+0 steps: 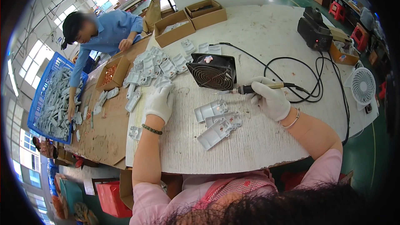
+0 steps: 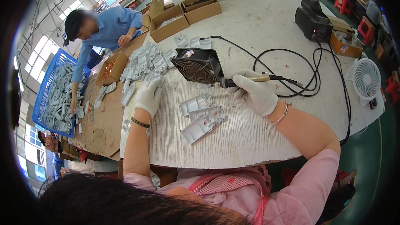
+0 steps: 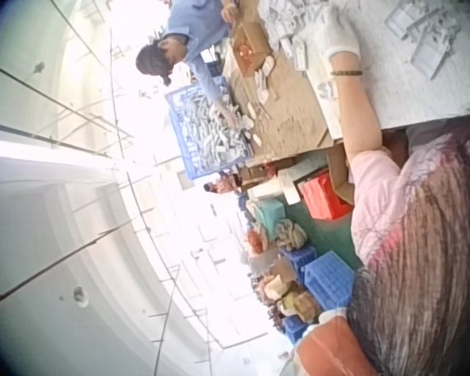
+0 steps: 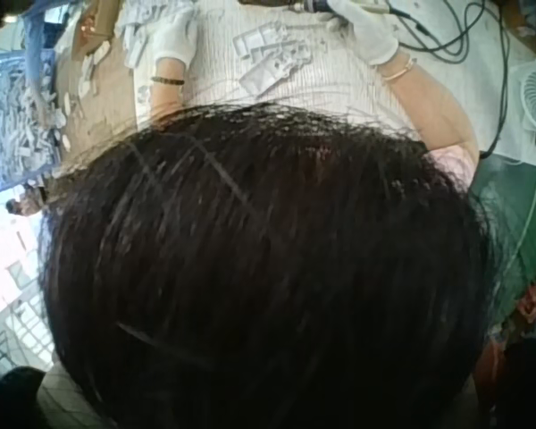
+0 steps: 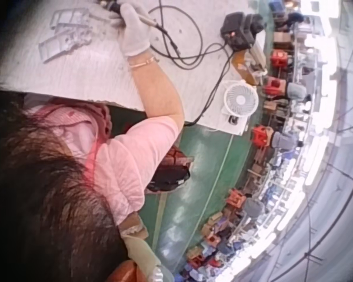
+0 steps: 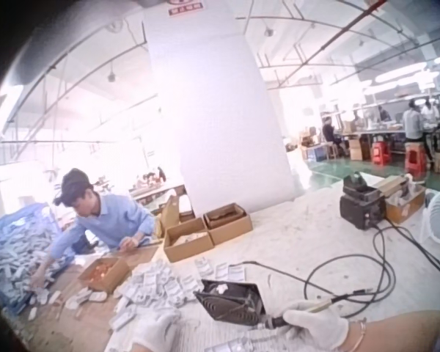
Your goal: The person solders metal components inside plastic housings using a soldering iron, picking up and positioning each housing by hand.
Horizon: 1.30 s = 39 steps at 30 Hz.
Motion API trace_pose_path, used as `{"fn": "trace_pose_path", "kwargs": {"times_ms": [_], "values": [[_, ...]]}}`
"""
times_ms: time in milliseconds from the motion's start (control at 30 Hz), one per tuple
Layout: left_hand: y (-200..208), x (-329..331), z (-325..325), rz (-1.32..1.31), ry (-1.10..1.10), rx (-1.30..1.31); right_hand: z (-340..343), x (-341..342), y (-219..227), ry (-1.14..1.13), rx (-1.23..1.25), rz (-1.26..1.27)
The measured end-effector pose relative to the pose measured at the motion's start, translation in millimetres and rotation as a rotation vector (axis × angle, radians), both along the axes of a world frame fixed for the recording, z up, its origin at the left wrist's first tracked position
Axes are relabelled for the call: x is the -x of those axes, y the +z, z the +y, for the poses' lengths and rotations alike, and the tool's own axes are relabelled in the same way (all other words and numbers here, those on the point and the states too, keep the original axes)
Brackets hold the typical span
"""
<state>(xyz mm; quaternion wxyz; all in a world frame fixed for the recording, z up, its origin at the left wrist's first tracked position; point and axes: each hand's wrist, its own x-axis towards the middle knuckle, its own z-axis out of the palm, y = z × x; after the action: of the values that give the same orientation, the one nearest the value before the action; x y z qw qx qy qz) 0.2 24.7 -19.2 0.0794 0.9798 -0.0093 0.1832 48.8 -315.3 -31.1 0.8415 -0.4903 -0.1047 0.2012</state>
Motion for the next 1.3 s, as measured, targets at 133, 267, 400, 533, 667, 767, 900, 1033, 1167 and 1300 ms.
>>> {"fn": "trace_pose_path", "kwargs": {"times_ms": [133,267,400,533,667,767,900,1033,1167,1300], "values": [[7,3,-10,-0.109,-0.022,-0.037,-2,-1,0,0.023,0.033,-0.026],[8,4,-14,0.05,0.132,-0.054,0,2,6,0.018,0.042,-0.016],[4,-1,-7,0.047,0.135,-0.024,0,1,3,0.003,0.041,-0.014],[0,-2,-5,-0.11,-0.025,0.03,0,1,2,0.027,0.033,-0.026],[4,2,-19,-0.085,-0.134,0.272,-1,1,3,0.026,0.054,-0.036],[1,3,-22,-0.076,-0.339,0.094,0,1,2,0.029,0.049,-0.032],[-4,1,-21,-0.051,-0.394,0.055,1,1,1,0.018,0.029,-0.033],[0,2,-23,0.081,-0.212,0.187,0,0,1,0.017,0.017,-0.039],[6,4,-29,0.14,-0.167,0.389,-1,-1,1,0.027,0.027,-0.046],[4,5,-26,0.096,-0.288,0.194,-1,0,0,0.029,-0.01,-0.031]]}}
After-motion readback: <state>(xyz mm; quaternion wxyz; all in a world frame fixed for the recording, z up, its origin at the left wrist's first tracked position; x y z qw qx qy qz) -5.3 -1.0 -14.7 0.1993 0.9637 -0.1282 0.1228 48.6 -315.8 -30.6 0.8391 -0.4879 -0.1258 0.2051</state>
